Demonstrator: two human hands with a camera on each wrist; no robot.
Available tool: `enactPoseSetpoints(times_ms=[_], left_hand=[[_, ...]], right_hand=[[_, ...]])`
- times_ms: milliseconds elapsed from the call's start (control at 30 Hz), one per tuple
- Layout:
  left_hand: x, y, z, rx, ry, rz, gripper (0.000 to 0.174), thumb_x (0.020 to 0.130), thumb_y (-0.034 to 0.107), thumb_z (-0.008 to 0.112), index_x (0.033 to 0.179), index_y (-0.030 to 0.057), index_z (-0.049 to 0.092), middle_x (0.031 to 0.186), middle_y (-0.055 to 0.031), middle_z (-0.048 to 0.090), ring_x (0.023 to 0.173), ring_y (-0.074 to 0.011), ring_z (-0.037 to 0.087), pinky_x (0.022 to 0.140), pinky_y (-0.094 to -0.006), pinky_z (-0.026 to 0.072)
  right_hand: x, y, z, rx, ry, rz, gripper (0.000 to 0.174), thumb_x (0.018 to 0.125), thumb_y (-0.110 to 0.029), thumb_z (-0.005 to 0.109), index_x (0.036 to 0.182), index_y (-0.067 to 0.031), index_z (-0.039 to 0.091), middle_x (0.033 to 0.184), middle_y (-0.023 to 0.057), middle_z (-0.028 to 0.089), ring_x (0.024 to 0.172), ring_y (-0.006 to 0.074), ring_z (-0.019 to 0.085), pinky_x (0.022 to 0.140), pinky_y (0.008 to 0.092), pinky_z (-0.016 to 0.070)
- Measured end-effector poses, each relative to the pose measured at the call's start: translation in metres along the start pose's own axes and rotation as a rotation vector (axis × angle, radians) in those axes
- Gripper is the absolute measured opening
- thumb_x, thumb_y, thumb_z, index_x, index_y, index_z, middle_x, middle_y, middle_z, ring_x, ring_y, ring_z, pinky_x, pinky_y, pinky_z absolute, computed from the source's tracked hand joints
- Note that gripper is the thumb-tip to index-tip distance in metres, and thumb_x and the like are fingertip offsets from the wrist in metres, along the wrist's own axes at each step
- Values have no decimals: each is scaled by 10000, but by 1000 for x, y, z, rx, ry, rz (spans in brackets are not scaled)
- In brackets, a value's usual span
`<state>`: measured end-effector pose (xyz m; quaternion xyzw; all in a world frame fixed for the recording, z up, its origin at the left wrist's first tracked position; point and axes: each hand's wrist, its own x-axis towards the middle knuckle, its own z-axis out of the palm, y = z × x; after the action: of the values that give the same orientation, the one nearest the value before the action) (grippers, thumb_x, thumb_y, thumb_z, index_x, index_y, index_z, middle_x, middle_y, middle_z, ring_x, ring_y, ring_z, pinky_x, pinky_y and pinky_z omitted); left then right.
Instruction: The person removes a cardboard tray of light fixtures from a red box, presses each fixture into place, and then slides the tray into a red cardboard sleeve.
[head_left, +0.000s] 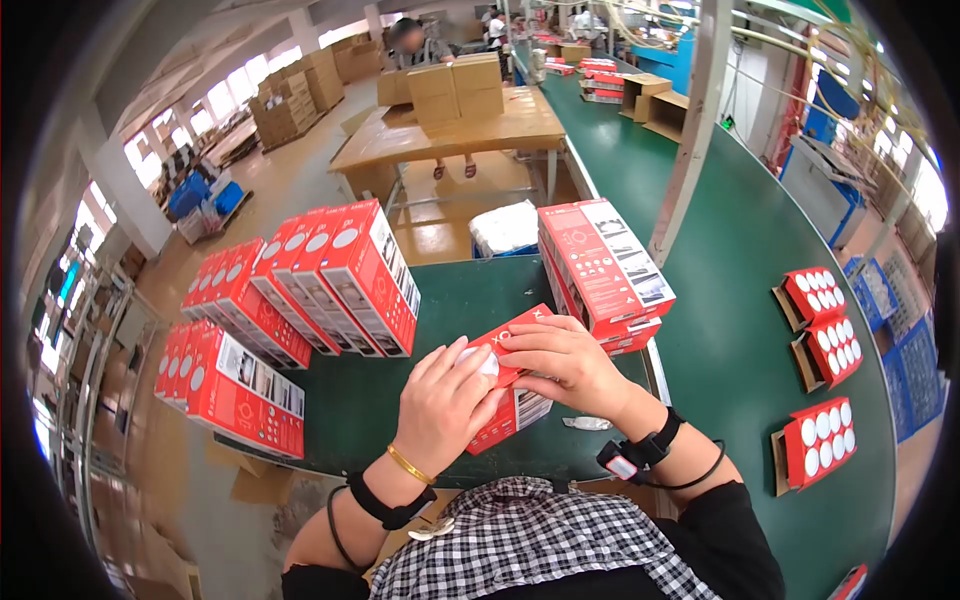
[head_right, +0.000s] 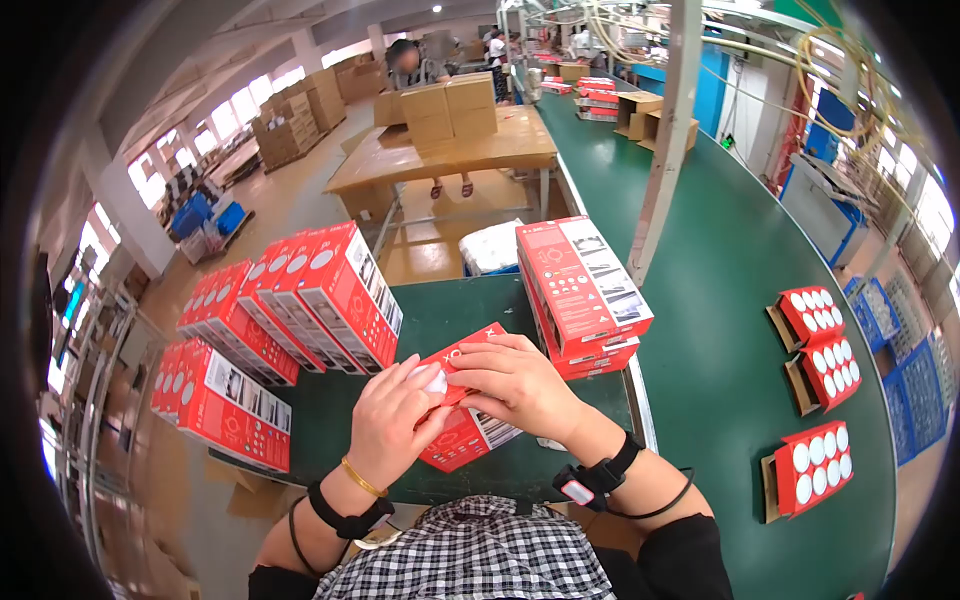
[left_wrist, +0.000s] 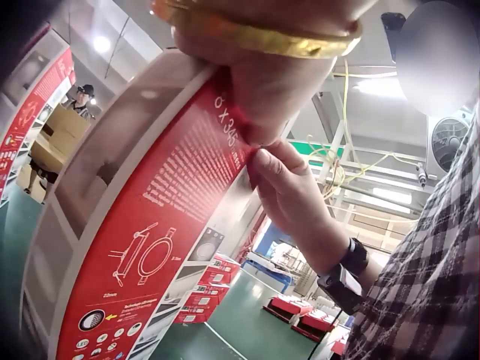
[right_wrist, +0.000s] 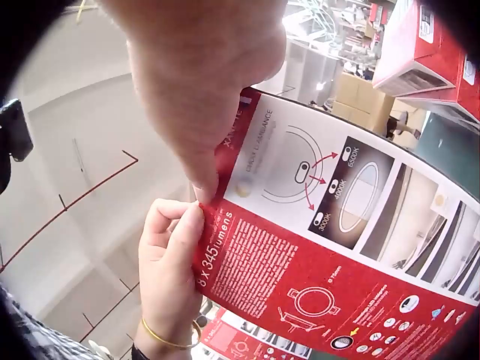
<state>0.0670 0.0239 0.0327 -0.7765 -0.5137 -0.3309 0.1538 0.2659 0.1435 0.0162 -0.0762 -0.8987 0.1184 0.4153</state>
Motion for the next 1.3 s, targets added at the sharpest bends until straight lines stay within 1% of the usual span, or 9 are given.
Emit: enactPoseSetpoints(times_ms=[300,500,567,633,800,967,1067,1133,1300], left_hand=[[1,0,6,-10,32,-82,247,779,134,805,944,76,630,1179,-116,709,1159,-355,653,979,-493,507],[6,8,0,33,-21,-242,381,764,244,835,1027,87,608,1305,-126,648,1187,-342,627,1027,-481,448],[7,6,0,37,-58,-271,401,763,271,839,1037,90,609,1332,-129,632,1191,-334,622,1037,-479,432],[13,7,-2,-7,-129,-307,423,742,257,864,1034,81,612,1271,-139,664,1129,-336,650,987,-463,472],[39,-10,-31,-308,-57,-413,356,753,147,863,980,50,606,1123,-156,711,942,-325,708,820,-393,561],[83,-68,-43,-773,-189,-732,256,932,63,676,1154,45,549,1291,-110,633,1208,-163,580,1080,-342,415],[122,-92,-21,-480,59,-461,338,967,97,647,1284,28,552,1377,-129,588,1303,-189,534,1131,-352,369],[129,-88,-30,-474,85,-490,365,967,126,652,1308,36,558,1452,-173,518,1367,-229,483,1153,-369,353],[82,-113,-23,-528,153,-606,273,985,134,626,1233,18,629,1478,-198,512,1378,-271,496,1161,-375,365]], right_hand=[[0,-5,11,-47,51,61,259,790,-99,814,1020,-108,694,1167,33,722,1185,224,656,997,408,438],[-22,6,-5,5,60,91,642,752,-147,850,1343,-104,601,1404,134,567,1303,297,544,1027,426,445],[-55,29,6,152,213,427,793,757,-165,860,1454,-70,492,1462,148,518,1326,296,521,1044,431,448],[-108,64,34,390,37,749,942,778,-244,876,1528,-8,357,1522,192,460,1413,294,455,1130,421,406],[-168,73,61,627,-128,871,1095,764,-306,900,1592,-34,237,1546,249,412,1424,322,440,1170,442,368],[-151,42,10,929,7,828,944,864,-218,819,1605,-77,253,1296,119,565,1208,188,536,1065,358,431],[-122,42,-41,785,239,975,796,911,-209,762,1576,-81,344,1200,90,599,1159,164,573,1025,336,460],[-115,71,-62,691,379,1000,705,925,-218,752,1524,-34,428,1347,138,600,1199,166,575,992,333,495],[-87,165,-128,794,403,1250,501,1029,-304,621,1404,11,517,1206,95,699,1013,168,701,910,322,566]])
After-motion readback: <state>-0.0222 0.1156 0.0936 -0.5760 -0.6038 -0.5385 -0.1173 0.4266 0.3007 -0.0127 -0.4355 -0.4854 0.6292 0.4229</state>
